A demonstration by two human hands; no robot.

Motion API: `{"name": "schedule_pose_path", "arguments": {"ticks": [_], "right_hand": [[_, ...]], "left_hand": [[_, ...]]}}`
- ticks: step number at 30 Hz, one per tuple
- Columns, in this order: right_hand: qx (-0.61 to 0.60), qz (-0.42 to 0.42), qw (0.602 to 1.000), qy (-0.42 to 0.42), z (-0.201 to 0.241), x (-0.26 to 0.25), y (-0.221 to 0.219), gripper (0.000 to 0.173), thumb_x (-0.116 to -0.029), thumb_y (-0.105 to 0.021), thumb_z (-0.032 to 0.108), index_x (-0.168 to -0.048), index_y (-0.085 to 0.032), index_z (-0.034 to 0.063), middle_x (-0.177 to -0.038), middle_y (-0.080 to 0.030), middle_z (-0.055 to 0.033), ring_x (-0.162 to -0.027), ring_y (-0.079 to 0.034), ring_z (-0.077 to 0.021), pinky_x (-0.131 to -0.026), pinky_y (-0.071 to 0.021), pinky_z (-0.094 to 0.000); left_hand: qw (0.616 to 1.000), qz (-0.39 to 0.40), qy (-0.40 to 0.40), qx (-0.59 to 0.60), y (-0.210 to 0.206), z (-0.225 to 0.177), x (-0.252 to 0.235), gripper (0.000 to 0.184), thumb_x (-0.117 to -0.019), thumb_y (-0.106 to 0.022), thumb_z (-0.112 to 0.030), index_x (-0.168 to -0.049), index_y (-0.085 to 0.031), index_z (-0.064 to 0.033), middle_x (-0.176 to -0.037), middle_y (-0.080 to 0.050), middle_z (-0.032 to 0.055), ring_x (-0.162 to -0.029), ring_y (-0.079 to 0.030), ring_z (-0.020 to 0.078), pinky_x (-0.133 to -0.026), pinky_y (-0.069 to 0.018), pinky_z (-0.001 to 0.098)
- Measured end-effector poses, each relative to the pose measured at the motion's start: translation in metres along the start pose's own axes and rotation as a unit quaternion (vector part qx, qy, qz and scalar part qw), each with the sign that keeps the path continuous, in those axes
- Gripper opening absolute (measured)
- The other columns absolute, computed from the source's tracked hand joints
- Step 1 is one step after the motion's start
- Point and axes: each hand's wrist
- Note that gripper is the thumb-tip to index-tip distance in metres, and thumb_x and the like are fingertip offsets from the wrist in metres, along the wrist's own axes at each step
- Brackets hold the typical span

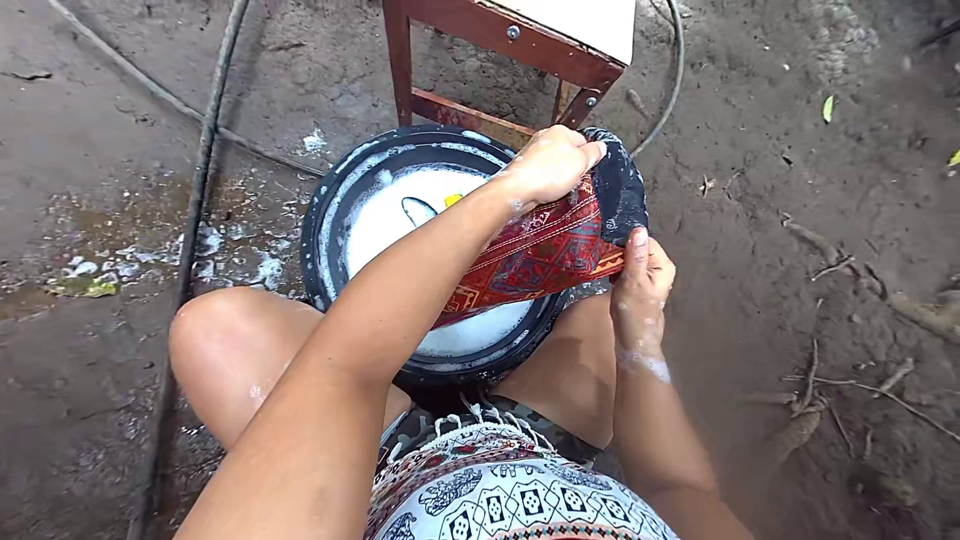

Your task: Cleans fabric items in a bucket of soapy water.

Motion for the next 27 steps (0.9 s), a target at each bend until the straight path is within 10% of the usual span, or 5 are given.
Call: {"name": "schedule_pose_path", "arguments": {"ticks": [5,8,12,18,27], "right_hand": [[-0.015,-0.062,0.995,0.075,-0.019,-0.001,-0.018,0.035,-0.1099,-0.045,0.028,-0.082,-0.06,0.0129,-0.067,-0.059,0.0113,-0.062,-0.06,0.0048,-0.062,-0.0539,-0.0174],[-0.031,-0.08,0.991,0.102,-0.022,-0.003,-0.024,0.037,-0.1092,-0.046,0.023,-0.075,-0.058,0.0118,-0.064,-0.058,0.0092,-0.059,-0.059,0.0029,-0.059,-0.0524,-0.0185],[-0.078,-0.079,0.988,0.111,-0.022,-0.006,-0.03,0.036,-0.1083,-0.046,0.02,-0.075,-0.059,0.0117,-0.066,-0.06,0.0073,-0.062,-0.061,-0.0004,-0.062,-0.0537,-0.0223],[-0.194,-0.069,0.973,0.102,-0.021,-0.002,-0.037,0.034,-0.1099,-0.043,0.021,-0.083,-0.064,0.0134,-0.073,-0.066,0.0069,-0.07,-0.067,-0.0032,-0.069,-0.0584,-0.0255],[-0.108,-0.081,0.985,0.103,-0.017,0.009,-0.029,0.036,-0.1096,-0.046,0.026,-0.077,-0.056,0.0167,-0.066,-0.057,0.0107,-0.059,-0.056,0.005,-0.058,-0.0494,-0.014]], "left_hand": [[0.996,-0.019,-0.051,-0.068,0.004,0.019,0.011,0.035,-0.1096,-0.047,-0.031,-0.092,-0.059,-0.0032,-0.082,-0.055,0.0102,-0.078,-0.056,0.023,-0.074,-0.0454,0.0455],[0.975,-0.018,-0.19,-0.111,0.01,0.032,0.027,0.044,-0.0984,-0.064,-0.044,-0.124,-0.067,-0.0088,-0.123,-0.06,0.0126,-0.115,-0.059,0.0268,-0.094,-0.0509,0.0462],[0.953,0.059,-0.217,-0.203,0.01,0.043,0.048,0.06,-0.0843,-0.077,-0.056,-0.127,-0.071,-0.014,-0.165,-0.034,0.0138,-0.151,-0.032,0.0335,-0.121,-0.03,0.0515],[0.936,-0.045,-0.308,-0.161,0.008,0.074,0.052,0.025,-0.0849,-0.082,-0.023,-0.099,-0.073,-0.0033,-0.143,-0.056,0.0196,-0.13,-0.057,0.0275,-0.11,-0.0453,0.0397],[0.962,-0.103,-0.253,-0.018,-0.005,0.074,0.06,0.019,-0.0734,-0.084,0.001,-0.08,-0.066,-0.0037,-0.133,-0.057,0.0142,-0.095,-0.064,0.0067,-0.077,-0.0566,0.0187]]}}
Point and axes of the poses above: each hand's wrist, its own x-axis away from the middle knuckle, its own y-axis out of the back of the hand, z = x × y
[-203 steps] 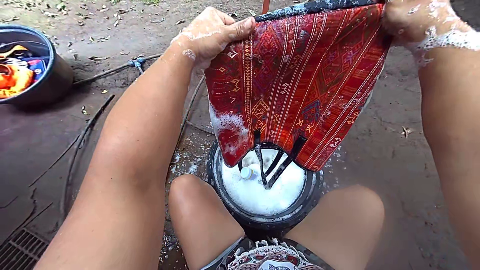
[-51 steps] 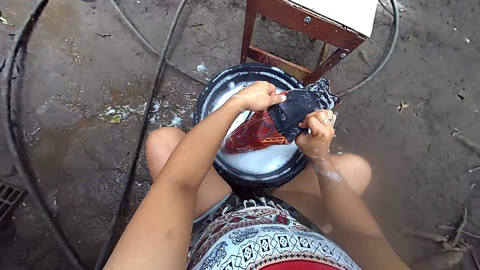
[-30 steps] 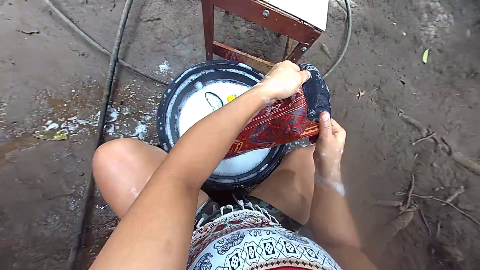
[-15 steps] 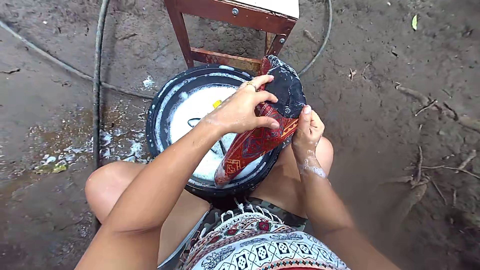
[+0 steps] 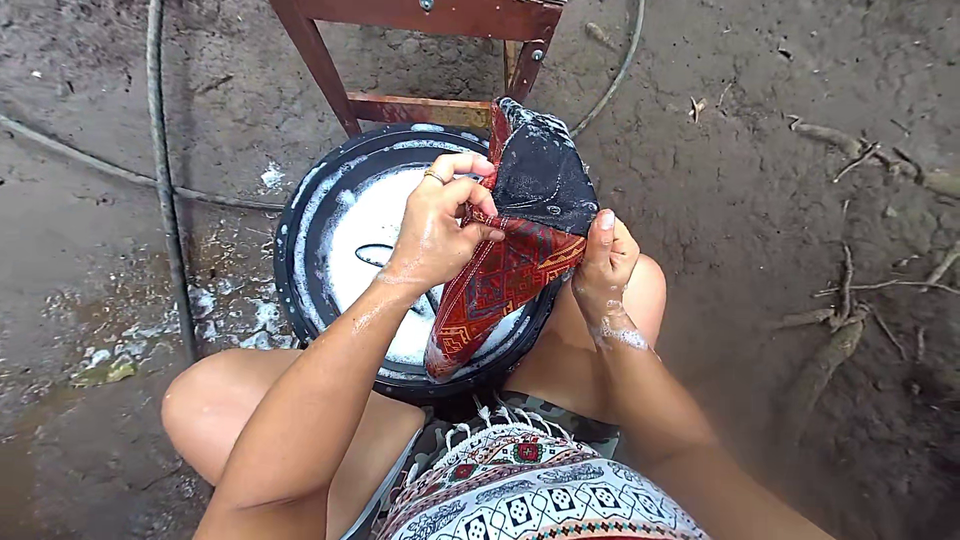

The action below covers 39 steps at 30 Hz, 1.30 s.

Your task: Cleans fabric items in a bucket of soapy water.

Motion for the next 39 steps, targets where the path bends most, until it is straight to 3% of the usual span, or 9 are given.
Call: {"name": "schedule_pose_path", "arguments": {"ticks": [8,10,13,16,20,23,26,32,39], "right_hand": [[-0.033,0.021,0.999,0.008,-0.008,-0.013,0.014,0.03,-0.1069,-0.051,0.014,-0.077,-0.055,0.0163,-0.065,-0.053,0.0118,-0.056,-0.052,0.0027,-0.055,-0.047,-0.0171],[0.024,0.049,0.998,0.036,0.003,-0.013,0.022,0.011,-0.1052,-0.056,0.019,-0.095,-0.057,0.0139,-0.085,-0.057,0.009,-0.071,-0.055,0.0032,-0.064,-0.0495,-0.0146],[0.116,0.145,0.978,0.095,0.016,-0.017,0.024,0.045,-0.0961,-0.072,0.039,-0.124,-0.063,0.0038,-0.123,-0.058,-0.0098,-0.108,-0.059,-0.0113,-0.088,-0.052,-0.0245],[0.113,0.203,0.97,0.067,0.02,-0.024,0.019,0.049,-0.0857,-0.083,0.036,-0.121,-0.07,0.0043,-0.132,-0.054,-0.0135,-0.124,-0.054,-0.0166,-0.1,-0.0499,-0.0261],[0.023,0.212,0.976,0.041,0.02,-0.024,0.016,0.046,-0.082,-0.087,0.023,-0.119,-0.069,0.0025,-0.135,-0.053,-0.0098,-0.123,-0.057,-0.0119,-0.095,-0.0558,-0.022],[0.015,0.213,0.976,0.036,0.023,-0.016,0.013,0.046,-0.0822,-0.087,0.024,-0.12,-0.069,0.0051,-0.138,-0.052,-0.0062,-0.124,-0.056,-0.0101,-0.097,-0.0541,-0.0211],[0.031,0.201,0.977,0.062,0.02,-0.013,0.003,0.044,-0.0811,-0.088,0.026,-0.115,-0.071,0.0045,-0.134,-0.054,-0.0075,-0.123,-0.056,-0.0114,-0.097,-0.0542,-0.0235],[0.098,0.211,0.966,0.109,0.032,-0.01,-0.015,0.041,-0.0824,-0.087,0.026,-0.111,-0.07,0.0015,-0.133,-0.055,-0.0141,-0.124,-0.055,-0.0145,-0.1,-0.05,-0.0235],[0.121,0.242,0.957,0.108,0.042,-0.008,-0.017,0.047,-0.0844,-0.085,0.028,-0.118,-0.065,0.0021,-0.137,-0.053,-0.0148,-0.13,-0.053,-0.0191,-0.102,-0.0507,-0.0282]], "left_hand": [[0.993,-0.059,0.04,0.089,0.002,0.001,0.014,0.031,-0.0744,-0.079,0.008,-0.1,-0.064,-0.0019,-0.114,-0.068,0.0064,-0.105,-0.068,0.0072,-0.089,-0.058,0.0222],[0.989,-0.068,0.066,0.114,0.006,-0.002,0.017,0.05,-0.0729,-0.079,0.01,-0.113,-0.052,-0.0052,-0.108,-0.068,0.0019,-0.094,-0.07,0.0067,-0.083,-0.0606,0.0242],[0.987,-0.087,0.066,0.117,0.005,-0.01,0.022,0.058,-0.072,-0.079,0.01,-0.118,-0.048,-0.0064,-0.102,-0.069,-0.0021,-0.089,-0.07,0.0051,-0.08,-0.0608,0.0236],[0.985,-0.119,0.056,0.115,0.002,-0.011,0.029,0.058,-0.0699,-0.083,0.008,-0.115,-0.049,-0.007,-0.098,-0.067,-0.0045,-0.086,-0.069,0.0031,-0.079,-0.0602,0.0219],[0.98,-0.136,0.065,0.132,0.007,-0.014,0.042,0.053,-0.0711,-0.089,-0.008,-0.11,-0.053,-0.0118,-0.099,-0.064,-0.01,-0.088,-0.066,-0.001,-0.081,-0.0585,0.0186],[0.979,-0.109,0.13,0.111,0.019,-0.021,0.05,0.026,-0.0954,-0.07,-0.034,-0.106,-0.061,-0.0127,-0.091,-0.065,-0.0115,-0.083,-0.064,-0.0019,-0.078,-0.0565,0.0203],[0.967,-0.069,0.244,-0.002,0.031,-0.025,0.05,0.039,-0.0972,-0.061,-0.052,-0.097,-0.063,-0.0139,-0.077,-0.058,-0.0088,-0.068,-0.056,0.0,-0.065,-0.0487,0.0217],[0.927,-0.019,0.351,0.129,0.04,-0.04,0.033,0.026,-0.103,-0.054,-0.025,-0.081,-0.062,-0.0128,-0.068,-0.062,-0.0037,-0.055,-0.059,0.0049,-0.053,-0.0522,0.0228],[0.907,-0.094,0.263,0.314,0.03,-0.033,0.054,0.021,-0.1066,-0.05,-0.013,-0.088,-0.061,-0.0124,-0.068,-0.06,-0.0053,-0.054,-0.056,0.0016,-0.052,-0.05,0.0168]]}}
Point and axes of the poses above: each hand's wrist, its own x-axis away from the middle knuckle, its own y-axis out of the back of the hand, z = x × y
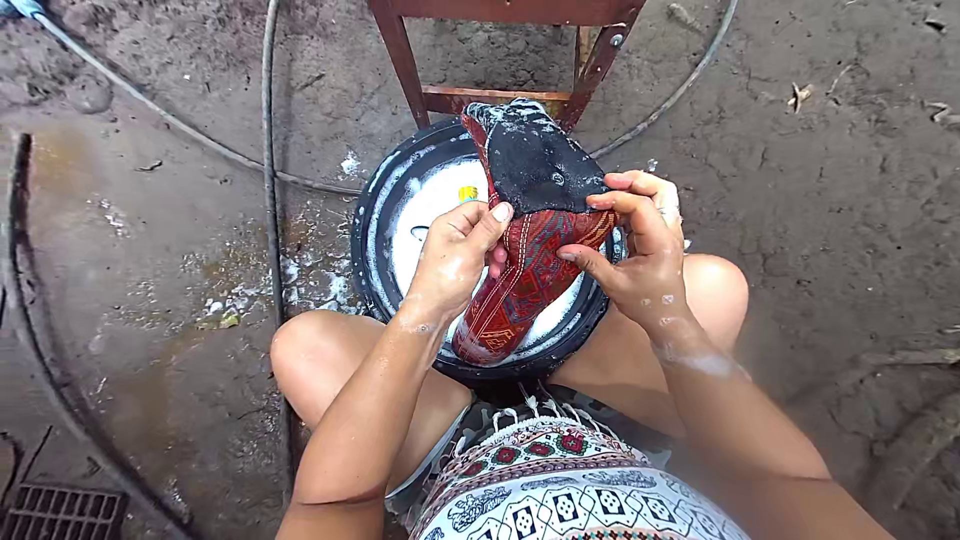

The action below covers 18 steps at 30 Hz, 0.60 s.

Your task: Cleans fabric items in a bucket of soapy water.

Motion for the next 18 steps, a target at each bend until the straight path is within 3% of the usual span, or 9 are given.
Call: {"name": "schedule_pose_path", "arguments": {"ticks": [4,7,10,12,13,15,16,18], "right_hand": [[-0.057,-0.008,0.998,0.015,0.002,0.0,-0.01,0.057,-0.0804,-0.088,0.033,-0.121,-0.062,0.0037,-0.138,-0.05,-0.0107,-0.127,-0.053,-0.0132,-0.098,-0.0512,-0.0228],[-0.107,-0.009,0.994,-0.009,-0.008,0.0,-0.025,0.07,-0.076,-0.091,0.035,-0.129,-0.058,0.0038,-0.14,-0.046,-0.0101,-0.128,-0.051,-0.0124,-0.097,-0.0513,-0.0224],[-0.136,-0.047,0.989,-0.035,-0.027,-0.009,-0.045,0.068,-0.071,-0.094,0.032,-0.123,-0.062,0.0013,-0.139,-0.045,-0.0129,-0.125,-0.055,-0.0115,-0.093,-0.0559,-0.021],[-0.13,-0.044,0.99,-0.038,-0.03,-0.02,-0.055,0.07,-0.0693,-0.095,0.032,-0.123,-0.062,0.0004,-0.14,-0.045,-0.0144,-0.121,-0.056,-0.0109,-0.089,-0.0559,-0.0191],[-0.127,-0.041,0.99,-0.035,-0.03,-0.025,-0.059,0.072,-0.0688,-0.095,0.033,-0.123,-0.062,-0.0008,-0.141,-0.045,-0.0162,-0.119,-0.057,-0.0115,-0.086,-0.0563,-0.0196],[-0.135,-0.033,0.99,-0.037,-0.028,-0.033,-0.067,0.074,-0.0683,-0.095,0.032,-0.125,-0.061,-0.002,-0.142,-0.043,-0.0171,-0.117,-0.059,-0.0111,-0.084,-0.0583,-0.0201],[-0.14,-0.031,0.989,-0.039,-0.027,-0.035,-0.071,0.075,-0.0676,-0.095,0.03,-0.126,-0.061,-0.002,-0.142,-0.042,-0.0168,-0.116,-0.059,-0.0108,-0.083,-0.0586,-0.0201],[-0.14,-0.019,0.989,-0.04,-0.027,-0.043,-0.076,0.076,-0.0659,-0.096,0.029,-0.126,-0.062,-0.0013,-0.143,-0.042,-0.0168,-0.118,-0.059,-0.0117,-0.083,-0.0591,-0.0212]], "left_hand": [[0.993,-0.035,-0.084,0.072,0.002,0.006,0.001,0.027,-0.108,-0.045,-0.014,-0.086,-0.059,-0.0184,-0.061,-0.05,-0.011,-0.048,-0.042,-0.0026,-0.046,-0.0376,0.0124],[0.97,-0.03,-0.224,0.088,0.014,-0.023,-0.001,0.039,-0.1115,-0.032,-0.02,-0.08,-0.054,-0.0228,-0.061,-0.048,-0.0133,-0.053,-0.046,-0.0004,-0.054,-0.0423,0.0167],[0.946,-0.045,-0.305,-0.101,0.02,-0.062,-0.004,0.028,-0.1103,-0.037,-0.014,-0.091,-0.057,-0.0185,-0.068,-0.058,-0.0148,-0.061,-0.057,0.0001,-0.062,-0.0528,0.0204],[0.934,-0.085,-0.262,-0.226,0.028,-0.066,-0.01,0.012,-0.1053,-0.049,-0.013,-0.102,-0.06,-0.01,-0.08,-0.061,-0.0102,-0.07,-0.06,0.0009,-0.067,-0.0542,0.0218],[0.931,-0.102,-0.219,-0.275,0.033,-0.061,-0.015,0.013,-0.1017,-0.057,-0.017,-0.108,-0.062,-0.0071,-0.089,-0.063,-0.0048,-0.077,-0.062,0.0036,-0.07,-0.0547,0.0237],[0.924,-0.105,-0.106,-0.352,0.043,-0.046,-0.023,0.044,-0.094,-0.072,-0.03,-0.127,-0.062,-0.0023,-0.119,-0.066,0.0117,-0.102,-0.066,0.0181,-0.086,-0.056,0.0362],[0.924,-0.092,-0.055,-0.366,0.048,-0.036,-0.029,0.061,-0.0908,-0.078,-0.033,-0.139,-0.055,-0.0018,-0.133,-0.061,0.0175,-0.113,-0.065,0.0247,-0.093,-0.0557,0.0425],[0.93,-0.091,-0.022,-0.355,0.058,-0.013,-0.044,0.078,-0.0869,-0.083,-0.033,-0.149,-0.046,-0.0043,-0.139,-0.058,0.0181,-0.114,-0.066,0.0247,-0.095,-0.0565,0.0425]]}}
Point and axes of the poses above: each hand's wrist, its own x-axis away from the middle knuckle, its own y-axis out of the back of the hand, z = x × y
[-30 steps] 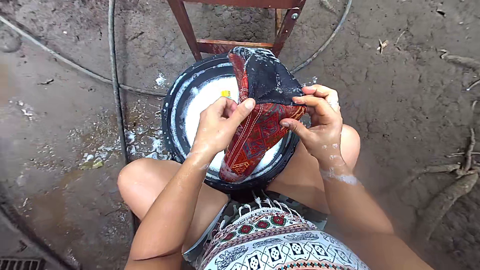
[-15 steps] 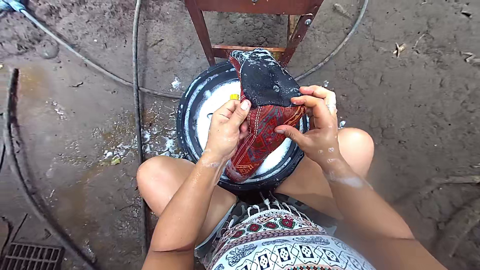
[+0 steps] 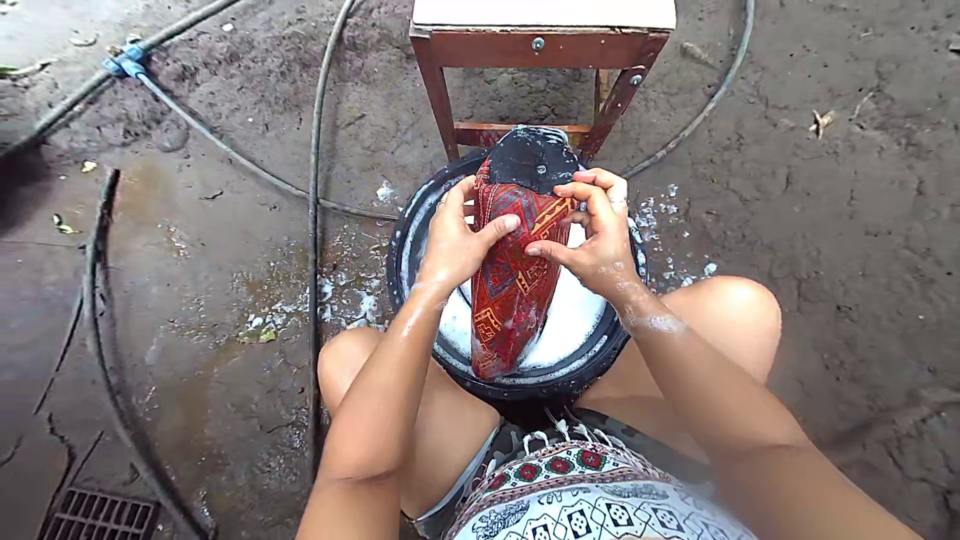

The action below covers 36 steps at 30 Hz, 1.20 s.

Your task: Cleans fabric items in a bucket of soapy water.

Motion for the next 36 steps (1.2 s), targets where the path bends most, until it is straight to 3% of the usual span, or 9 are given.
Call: {"name": "schedule_pose_path", "arguments": {"ticks": [7,12,15,19,23,26,29,32,36], "right_hand": [[-0.04,0.106,0.993,-0.026,-0.005,-0.03,-0.004,0.082,-0.061,-0.096,0.012,-0.134,-0.06,0.001,-0.145,-0.041,-0.0155,-0.127,-0.056,-0.0171,-0.091,-0.061,-0.0267],[-0.136,0.049,0.983,-0.109,-0.045,-0.038,0.004,0.081,-0.0754,-0.084,0.009,-0.146,-0.043,0.0052,-0.138,-0.055,-0.0073,-0.11,-0.066,-0.0154,-0.087,-0.0613,-0.0331],[0.001,-0.004,0.956,-0.293,-0.095,-0.016,0.008,0.066,-0.0921,-0.074,0.017,-0.149,-0.042,0.0067,-0.135,-0.057,-0.0159,-0.108,-0.064,-0.023,-0.088,-0.057,-0.0404],[0.13,0.041,0.86,-0.492,-0.176,0.014,-0.017,0.07,-0.0949,-0.075,0.023,-0.15,-0.04,-0.0032,-0.141,-0.052,-0.0328,-0.122,-0.057,-0.0446,-0.101,-0.0475,-0.0593],[0.217,0.156,0.809,-0.523,-0.209,0.037,-0.066,0.071,-0.1012,-0.066,0.031,-0.156,-0.035,-0.0019,-0.151,-0.044,-0.0348,-0.143,-0.042,-0.0472,-0.119,-0.0326,-0.0585],[0.118,0.133,0.805,-0.566,-0.208,0.052,-0.106,0.062,-0.1092,-0.051,0.029,-0.158,-0.029,-0.0029,-0.154,-0.044,-0.0308,-0.144,-0.044,-0.0398,-0.12,-0.0336,-0.0515],[0.018,0.137,0.779,-0.612,-0.198,0.057,-0.12,0.063,-0.1102,-0.047,0.036,-0.157,-0.032,-0.0038,-0.157,-0.04,-0.0295,-0.147,-0.039,-0.0381,-0.121,-0.0303,-0.0514],[0.055,0.177,0.773,-0.607,-0.207,0.051,-0.13,0.067,-0.1084,-0.046,0.047,-0.15,-0.045,-0.0058,-0.151,-0.047,-0.0307,-0.144,-0.044,-0.0408,-0.12,-0.033,-0.0548],[0.09,0.191,0.774,-0.597,-0.213,0.057,-0.161,0.052,-0.1102,-0.046,0.027,-0.148,-0.044,-0.0099,-0.149,-0.049,-0.0315,-0.143,-0.046,-0.0407,-0.12,-0.034,-0.051]], "left_hand": [[0.993,-0.057,-0.042,0.091,-0.004,0.035,-0.027,0.034,-0.0905,-0.078,-0.015,-0.117,-0.063,-0.0002,-0.099,-0.072,0.0081,-0.087,-0.07,0.009,-0.084,-0.0579,0.029],[0.967,-0.162,-0.098,0.168,0.005,0.045,-0.022,0.011,-0.0921,-0.073,-0.01,-0.098,-0.065,-0.0043,-0.083,-0.071,-0.0011,-0.076,-0.068,0.0027,-0.074,-0.0591,0.0229],[0.943,-0.226,-0.112,0.218,0.032,0.041,-0.019,0.016,-0.0912,-0.073,-0.007,-0.102,-0.061,-0.0066,-0.088,-0.069,-0.0025,-0.081,-0.069,0.0038,-0.076,-0.0599,0.0228],[0.932,-0.265,-0.059,0.242,0.068,0.047,-0.016,0.028,-0.0917,-0.072,-0.006,-0.113,-0.055,-0.0056,-0.095,-0.068,0.0,-0.085,-0.07,0.0061,-0.078,-0.0613,0.0242],[0.938,-0.239,-0.025,0.25,0.076,0.052,-0.014,0.026,-0.0951,-0.069,-0.011,-0.116,-0.054,-0.0073,-0.094,-0.068,0.0,-0.083,-0.07,0.007,-0.077,-0.0616,0.0248],[0.946,-0.234,0.004,0.223,0.092,0.058,-0.009,0.014,-0.1039,-0.06,-0.017,-0.117,-0.055,-0.0117,-0.092,-0.069,-0.0053,-0.08,-0.07,0.004,-0.074,-0.0618,0.0243],[0.948,-0.263,-0.022,0.179,0.117,0.067,0.006,0.017,-0.1073,-0.05,-0.015,-0.123,-0.057,-0.0116,-0.1,-0.07,-0.0092,-0.088,-0.07,0.0019,-0.082,-0.0603,0.0244],[0.933,-0.324,-0.088,0.128,0.149,0.085,0.03,0.024,-0.1073,-0.04,-0.011,-0.127,-0.053,-0.0094,-0.106,-0.069,-0.0105,-0.096,-0.068,0.0018,-0.09,-0.0579,0.0254],[0.904,-0.409,-0.11,0.056,0.178,0.09,0.062,0.032,-0.1088,-0.023,-0.008,-0.131,-0.039,0.0073,-0.115,-0.062,0.0019,-0.11,-0.063,0.0053,-0.101,-0.052,0.0271]]}}
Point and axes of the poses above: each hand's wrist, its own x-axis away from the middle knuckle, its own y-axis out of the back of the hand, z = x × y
